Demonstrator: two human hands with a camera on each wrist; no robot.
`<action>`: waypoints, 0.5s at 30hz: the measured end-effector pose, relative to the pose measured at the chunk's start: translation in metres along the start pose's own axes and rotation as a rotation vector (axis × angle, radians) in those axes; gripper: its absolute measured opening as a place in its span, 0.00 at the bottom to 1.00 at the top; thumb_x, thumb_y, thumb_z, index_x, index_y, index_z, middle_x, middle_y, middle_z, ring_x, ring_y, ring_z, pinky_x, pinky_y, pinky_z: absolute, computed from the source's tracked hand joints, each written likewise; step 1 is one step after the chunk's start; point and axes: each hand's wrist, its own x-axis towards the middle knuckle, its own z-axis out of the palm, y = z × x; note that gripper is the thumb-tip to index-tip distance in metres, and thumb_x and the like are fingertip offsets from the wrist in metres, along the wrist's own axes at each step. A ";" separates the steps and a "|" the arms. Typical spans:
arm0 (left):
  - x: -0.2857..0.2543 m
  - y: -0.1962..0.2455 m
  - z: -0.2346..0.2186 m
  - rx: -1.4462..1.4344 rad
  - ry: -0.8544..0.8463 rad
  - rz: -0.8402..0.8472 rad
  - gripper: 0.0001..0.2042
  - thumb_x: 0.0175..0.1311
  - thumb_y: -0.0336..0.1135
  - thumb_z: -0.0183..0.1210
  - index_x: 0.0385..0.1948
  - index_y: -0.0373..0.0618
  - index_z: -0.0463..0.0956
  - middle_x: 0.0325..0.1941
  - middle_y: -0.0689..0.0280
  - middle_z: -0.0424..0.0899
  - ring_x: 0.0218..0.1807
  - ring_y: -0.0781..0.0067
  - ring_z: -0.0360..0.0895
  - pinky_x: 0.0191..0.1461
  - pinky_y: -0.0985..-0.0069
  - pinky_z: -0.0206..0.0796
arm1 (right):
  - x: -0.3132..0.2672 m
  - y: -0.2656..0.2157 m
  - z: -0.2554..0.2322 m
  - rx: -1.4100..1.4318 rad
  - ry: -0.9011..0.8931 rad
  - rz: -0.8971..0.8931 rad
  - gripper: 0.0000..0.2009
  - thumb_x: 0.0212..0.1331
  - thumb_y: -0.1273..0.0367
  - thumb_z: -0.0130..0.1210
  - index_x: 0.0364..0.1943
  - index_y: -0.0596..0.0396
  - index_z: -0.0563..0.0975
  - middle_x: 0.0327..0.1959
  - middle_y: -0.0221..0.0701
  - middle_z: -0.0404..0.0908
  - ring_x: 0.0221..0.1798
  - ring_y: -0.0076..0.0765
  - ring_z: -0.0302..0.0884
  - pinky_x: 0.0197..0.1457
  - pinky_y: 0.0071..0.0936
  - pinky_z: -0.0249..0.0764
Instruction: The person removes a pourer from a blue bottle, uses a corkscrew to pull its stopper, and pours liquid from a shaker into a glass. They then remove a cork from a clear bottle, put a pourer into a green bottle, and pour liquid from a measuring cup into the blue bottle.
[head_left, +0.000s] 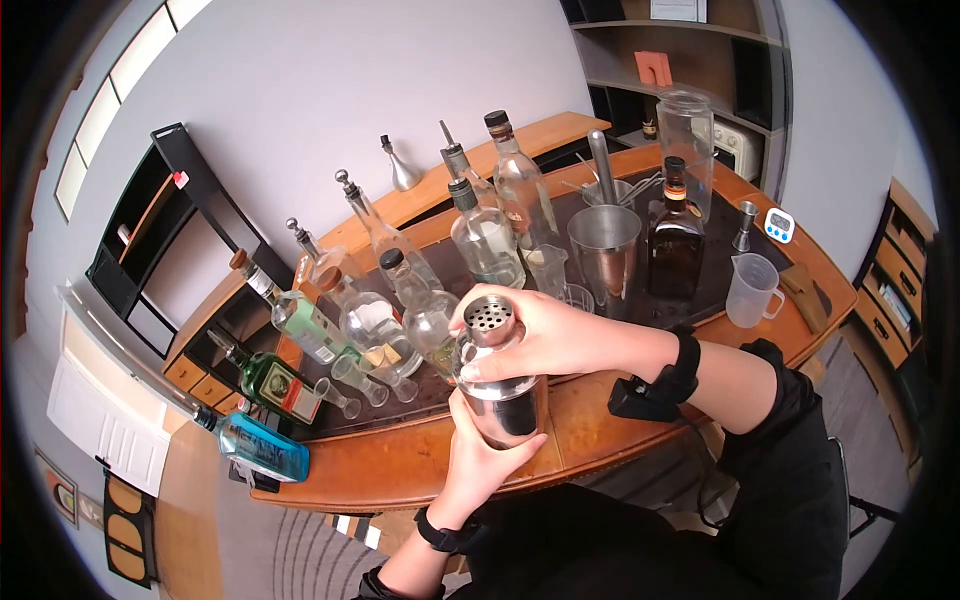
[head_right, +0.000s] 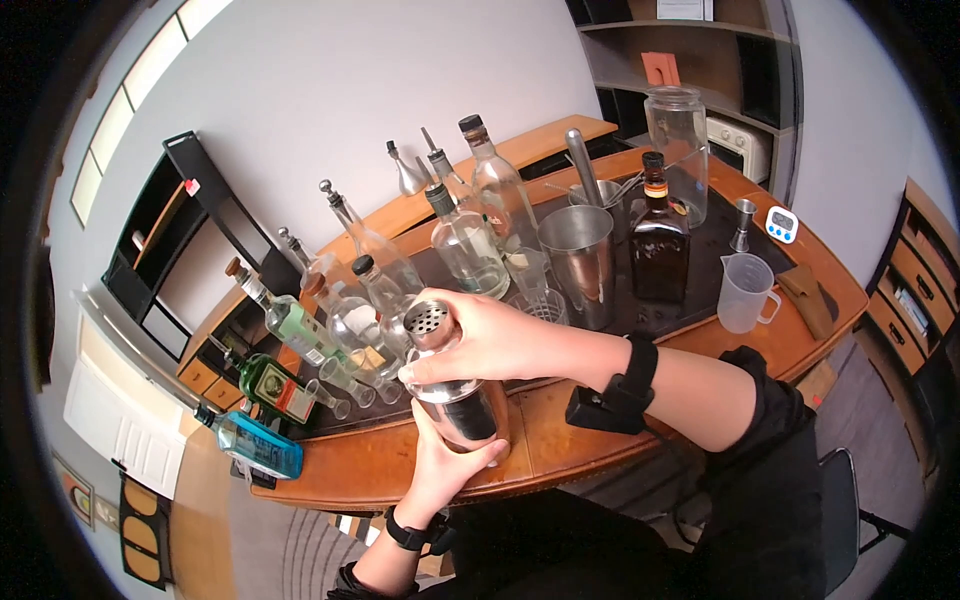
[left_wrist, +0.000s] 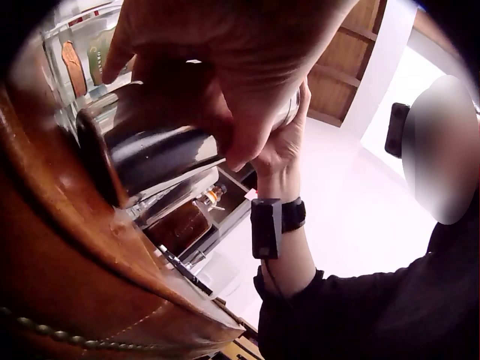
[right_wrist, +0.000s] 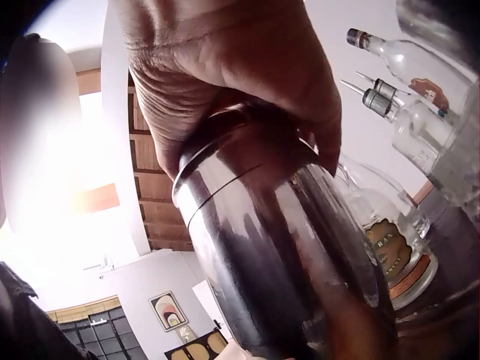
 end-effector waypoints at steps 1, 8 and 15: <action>0.000 0.002 0.000 -0.011 -0.005 -0.012 0.50 0.45 0.37 0.76 0.64 0.37 0.45 0.58 0.46 0.70 0.59 0.55 0.74 0.60 0.64 0.67 | 0.002 0.000 0.001 0.053 -0.032 -0.055 0.19 0.58 0.63 0.65 0.49 0.56 0.73 0.43 0.28 0.78 0.48 0.21 0.74 0.54 0.25 0.72; -0.004 0.001 -0.001 0.002 -0.032 -0.020 0.47 0.45 0.37 0.76 0.61 0.37 0.47 0.58 0.45 0.70 0.59 0.55 0.74 0.60 0.64 0.67 | 0.012 -0.006 -0.005 -0.026 -0.140 -0.114 0.12 0.58 0.65 0.64 0.39 0.57 0.78 0.36 0.28 0.82 0.41 0.20 0.76 0.48 0.24 0.72; -0.006 -0.008 0.000 -0.040 -0.022 -0.014 0.46 0.45 0.38 0.76 0.59 0.32 0.48 0.54 0.46 0.75 0.54 0.58 0.78 0.57 0.67 0.71 | 0.005 0.000 0.019 0.078 0.052 -0.101 0.10 0.54 0.69 0.64 0.38 0.59 0.78 0.35 0.28 0.82 0.40 0.20 0.77 0.48 0.24 0.73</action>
